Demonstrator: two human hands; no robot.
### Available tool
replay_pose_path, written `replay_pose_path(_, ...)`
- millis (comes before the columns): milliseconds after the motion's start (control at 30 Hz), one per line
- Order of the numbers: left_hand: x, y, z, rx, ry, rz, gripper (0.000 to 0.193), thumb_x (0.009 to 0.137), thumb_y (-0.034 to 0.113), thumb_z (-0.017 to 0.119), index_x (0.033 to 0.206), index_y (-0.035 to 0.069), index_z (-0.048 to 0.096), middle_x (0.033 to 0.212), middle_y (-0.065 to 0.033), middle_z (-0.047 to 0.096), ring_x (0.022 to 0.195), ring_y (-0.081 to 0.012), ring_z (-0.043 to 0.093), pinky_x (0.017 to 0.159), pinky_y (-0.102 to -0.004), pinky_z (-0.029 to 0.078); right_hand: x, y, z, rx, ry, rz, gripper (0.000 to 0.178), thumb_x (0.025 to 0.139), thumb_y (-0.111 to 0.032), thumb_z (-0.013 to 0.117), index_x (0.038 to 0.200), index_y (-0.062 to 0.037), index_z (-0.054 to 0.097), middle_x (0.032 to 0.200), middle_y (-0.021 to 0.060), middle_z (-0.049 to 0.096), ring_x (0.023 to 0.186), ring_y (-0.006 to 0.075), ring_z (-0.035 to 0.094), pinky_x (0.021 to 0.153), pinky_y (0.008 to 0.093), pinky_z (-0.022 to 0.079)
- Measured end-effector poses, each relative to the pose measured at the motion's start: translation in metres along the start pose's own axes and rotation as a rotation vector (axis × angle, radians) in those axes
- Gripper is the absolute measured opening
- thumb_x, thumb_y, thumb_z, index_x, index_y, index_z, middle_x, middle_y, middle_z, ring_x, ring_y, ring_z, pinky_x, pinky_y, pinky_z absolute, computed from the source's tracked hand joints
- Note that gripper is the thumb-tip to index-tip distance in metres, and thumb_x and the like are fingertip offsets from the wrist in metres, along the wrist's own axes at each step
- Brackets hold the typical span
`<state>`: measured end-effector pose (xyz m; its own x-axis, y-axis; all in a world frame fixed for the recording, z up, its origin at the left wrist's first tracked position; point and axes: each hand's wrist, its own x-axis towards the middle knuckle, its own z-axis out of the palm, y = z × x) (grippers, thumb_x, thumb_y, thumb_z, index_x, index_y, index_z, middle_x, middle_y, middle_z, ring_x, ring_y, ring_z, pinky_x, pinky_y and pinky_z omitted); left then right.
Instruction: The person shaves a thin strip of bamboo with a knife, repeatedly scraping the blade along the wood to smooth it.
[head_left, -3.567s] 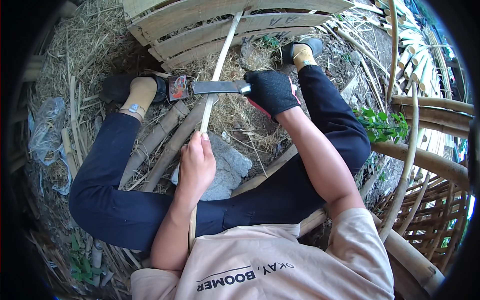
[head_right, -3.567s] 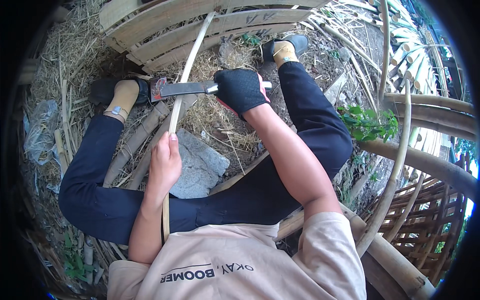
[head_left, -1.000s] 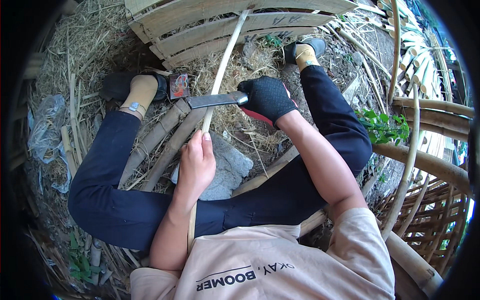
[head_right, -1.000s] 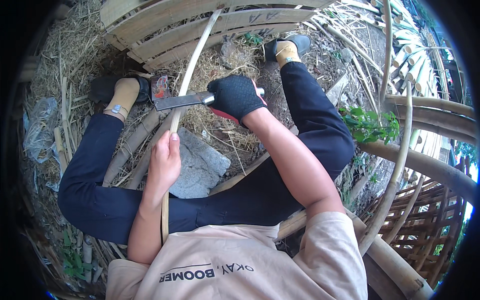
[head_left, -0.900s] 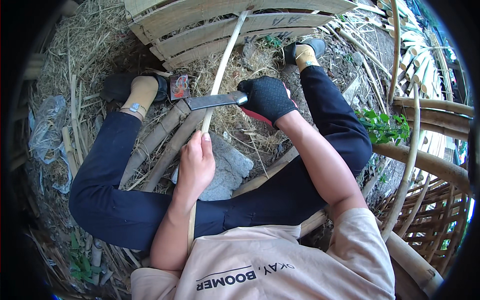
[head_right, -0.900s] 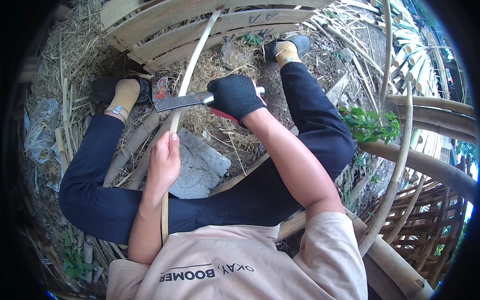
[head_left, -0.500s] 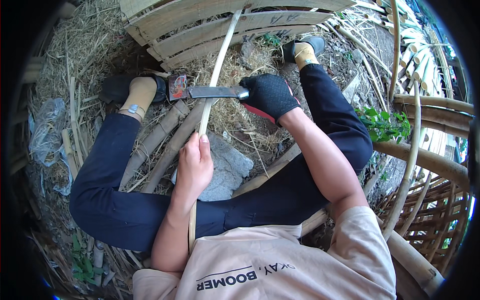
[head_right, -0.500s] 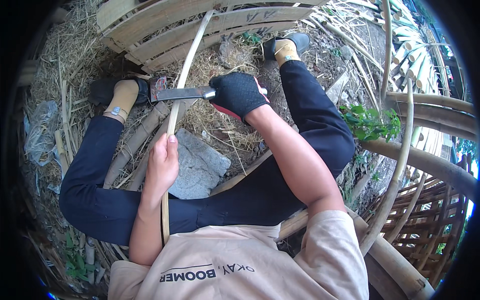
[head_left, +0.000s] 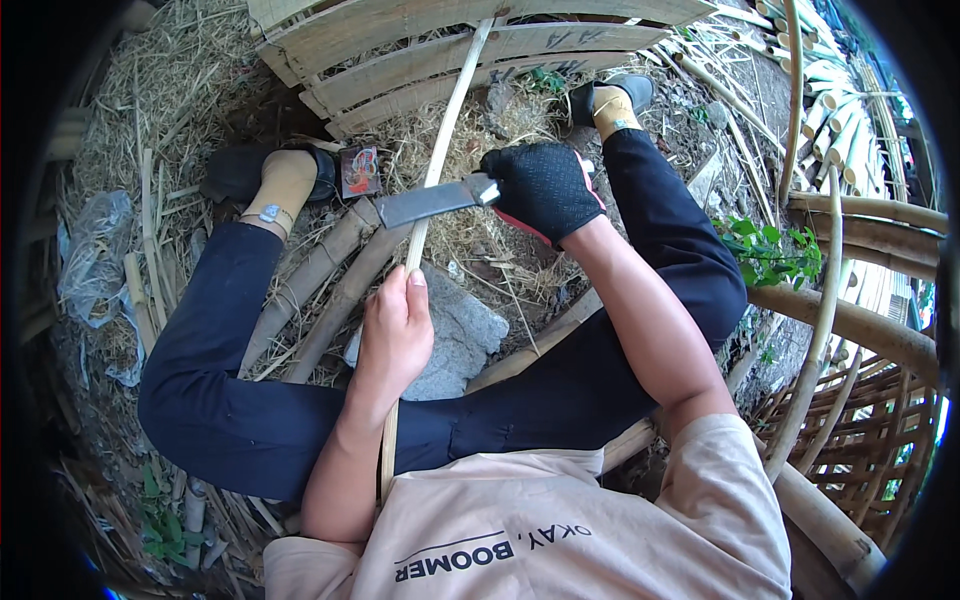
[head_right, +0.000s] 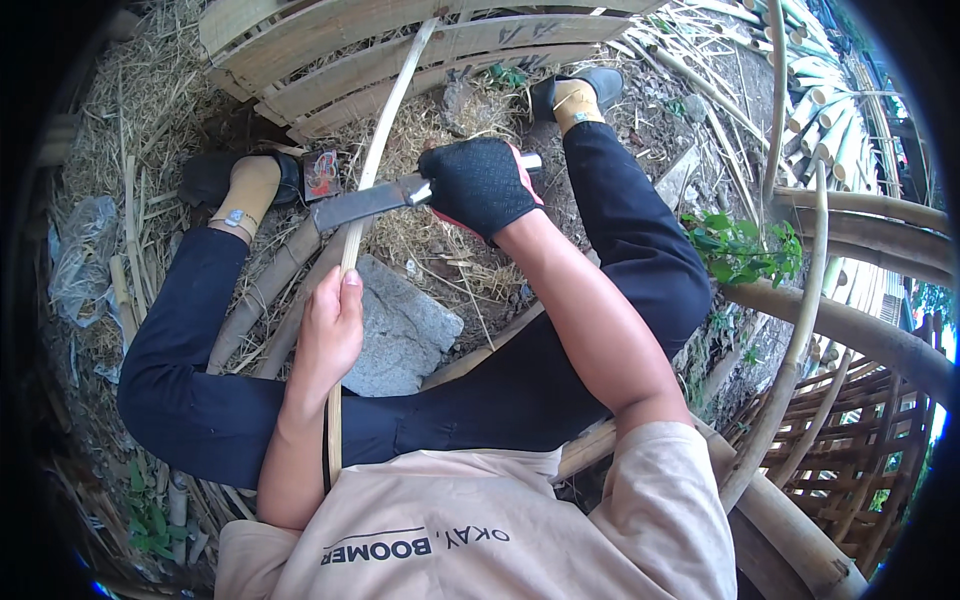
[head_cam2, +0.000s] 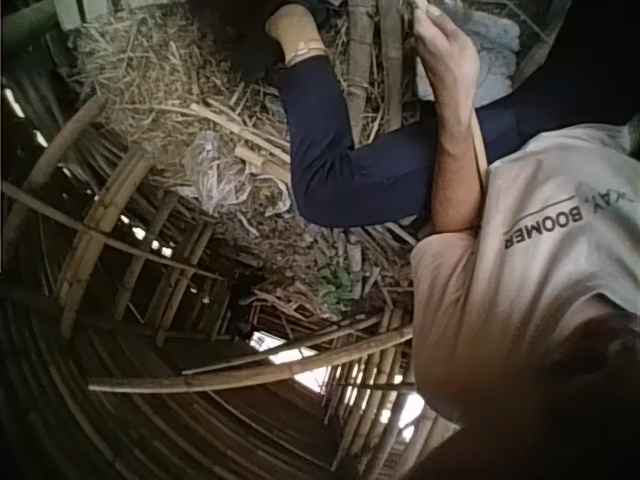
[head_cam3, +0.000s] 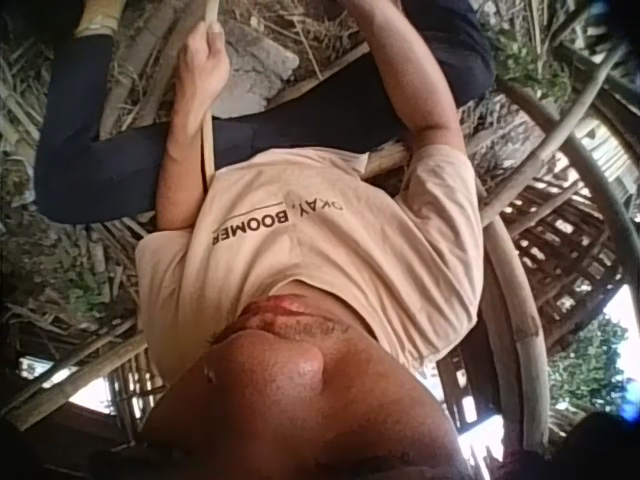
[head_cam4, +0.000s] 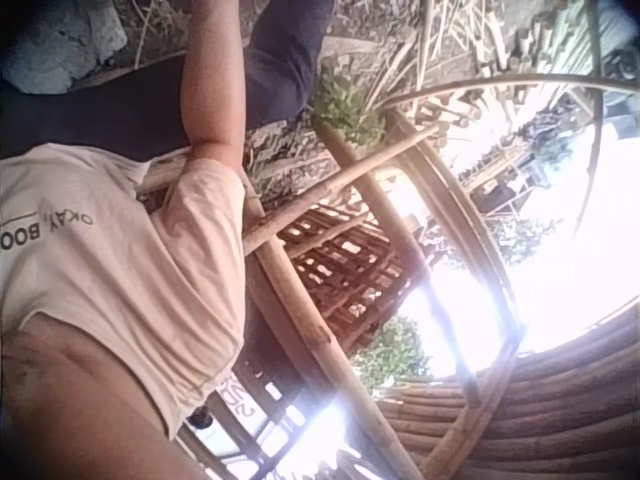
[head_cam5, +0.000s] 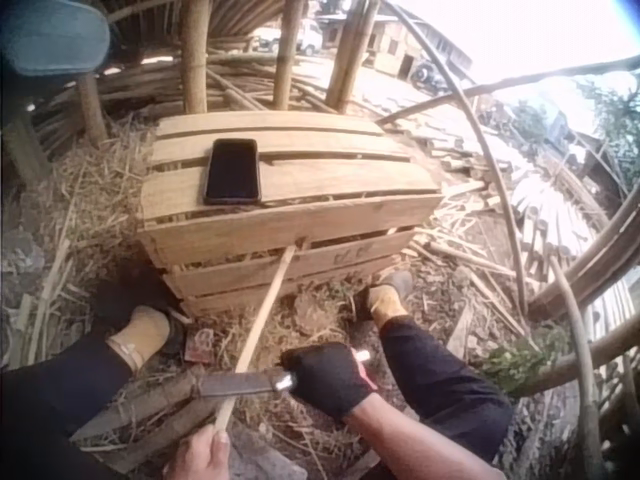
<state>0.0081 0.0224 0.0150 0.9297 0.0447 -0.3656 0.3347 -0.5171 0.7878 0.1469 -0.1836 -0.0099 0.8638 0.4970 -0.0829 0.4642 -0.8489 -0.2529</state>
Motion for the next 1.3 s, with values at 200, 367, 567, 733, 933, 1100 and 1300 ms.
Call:
replay_pose_path(200, 0.005, -0.009, 0.002, -0.023, -0.001, -0.014, 0.03, 0.104, 0.021, 0.044, 0.087, -0.003, 0.052, 0.07, -0.0257, 0.056, 0.069, -0.0479, 0.057, 0.064, -0.0516, 0.042, 0.003, 0.001, -0.003, -0.019, 0.027, 0.058, 0.01, 0.079, -0.022, 0.065, 0.083, -0.0165, 0.072, 0.074, 0.0131, 0.07, 0.073, 0.0338, 0.071, 0.068, 0.0454, 0.056)
replay_pose_path(367, 0.003, -0.004, 0.003, -0.021, 0.01, 0.006, 0.031, 0.104, 0.021, 0.044, 0.087, -0.003, 0.052, 0.069, -0.0252, 0.056, 0.069, -0.0475, 0.057, 0.064, -0.0514, 0.042, 0.001, 0.005, -0.001, 0.007, 0.026, 0.085, 0.011, 0.077, -0.022, 0.066, 0.083, -0.0154, 0.072, 0.074, 0.0123, 0.07, 0.073, 0.0336, 0.071, 0.068, 0.0456, 0.055)
replay_pose_path(567, 0.001, -0.009, 0.005, 0.014, 0.038, 0.03, 0.029, 0.104, 0.021, 0.044, 0.091, -0.004, 0.054, 0.071, -0.0268, 0.058, 0.071, -0.0485, 0.058, 0.064, -0.0522, 0.043, 0.0, 0.005, -0.009, -0.033, 0.003, -0.016, 0.012, 0.079, -0.023, 0.065, 0.086, -0.0173, 0.074, 0.077, 0.0128, 0.072, 0.076, 0.0329, 0.072, 0.07, 0.0446, 0.056)
replay_pose_path(733, 0.001, 0.001, 0.005, 0.017, 0.01, -0.006, 0.029, 0.104, 0.02, 0.045, 0.092, -0.004, 0.055, 0.071, -0.0276, 0.058, 0.072, -0.049, 0.058, 0.064, -0.0531, 0.043, 0.003, 0.007, -0.005, -0.02, -0.009, 0.188, 0.014, 0.079, -0.023, 0.065, 0.087, -0.0185, 0.075, 0.077, 0.0135, 0.072, 0.076, 0.0328, 0.072, 0.07, 0.0451, 0.056)
replay_pose_path(933, 0.002, -0.006, 0.006, 0.022, 0.035, 0.045, 0.029, 0.103, 0.019, 0.045, 0.089, -0.004, 0.054, 0.07, -0.0275, 0.057, 0.069, -0.0484, 0.058, 0.062, -0.0532, 0.042, 0.0, 0.006, -0.017, -0.048, -0.04, -0.054, 0.013, 0.079, -0.023, 0.065, 0.086, -0.0165, 0.074, 0.08, 0.0135, 0.072, 0.077, 0.0329, 0.072, 0.069, 0.0461, 0.056)
replay_pose_path(1100, 0.001, 0.005, 0.007, 0.021, 0.031, 0.03, 0.029, 0.104, 0.018, 0.045, 0.086, -0.004, 0.052, 0.07, -0.0276, 0.057, 0.067, -0.0481, 0.058, 0.061, -0.0527, 0.041, 0.004, 0.034, 0.004, 0.045, 0.042, 0.345, 0.017, 0.081, -0.029, 0.067, 0.09, -0.0167, 0.075, 0.081, 0.0139, 0.072, 0.078, 0.0347, 0.071, 0.07, 0.0458, 0.056)
replay_pose_path(1300, -0.003, 0.001, 0.005, 0.025, 0.035, 0.051, 0.026, 0.103, 0.016, 0.046, 0.09, -0.005, 0.053, 0.071, -0.0281, 0.058, 0.067, -0.0482, 0.058, 0.061, -0.0539, 0.041, -0.001, 0.009, -0.013, 0.009, -0.036, 0.039, 0.016, 0.08, -0.028, 0.067, 0.088, -0.0161, 0.074, 0.078, 0.0139, 0.071, 0.077, 0.0354, 0.071, 0.071, 0.0463, 0.056)
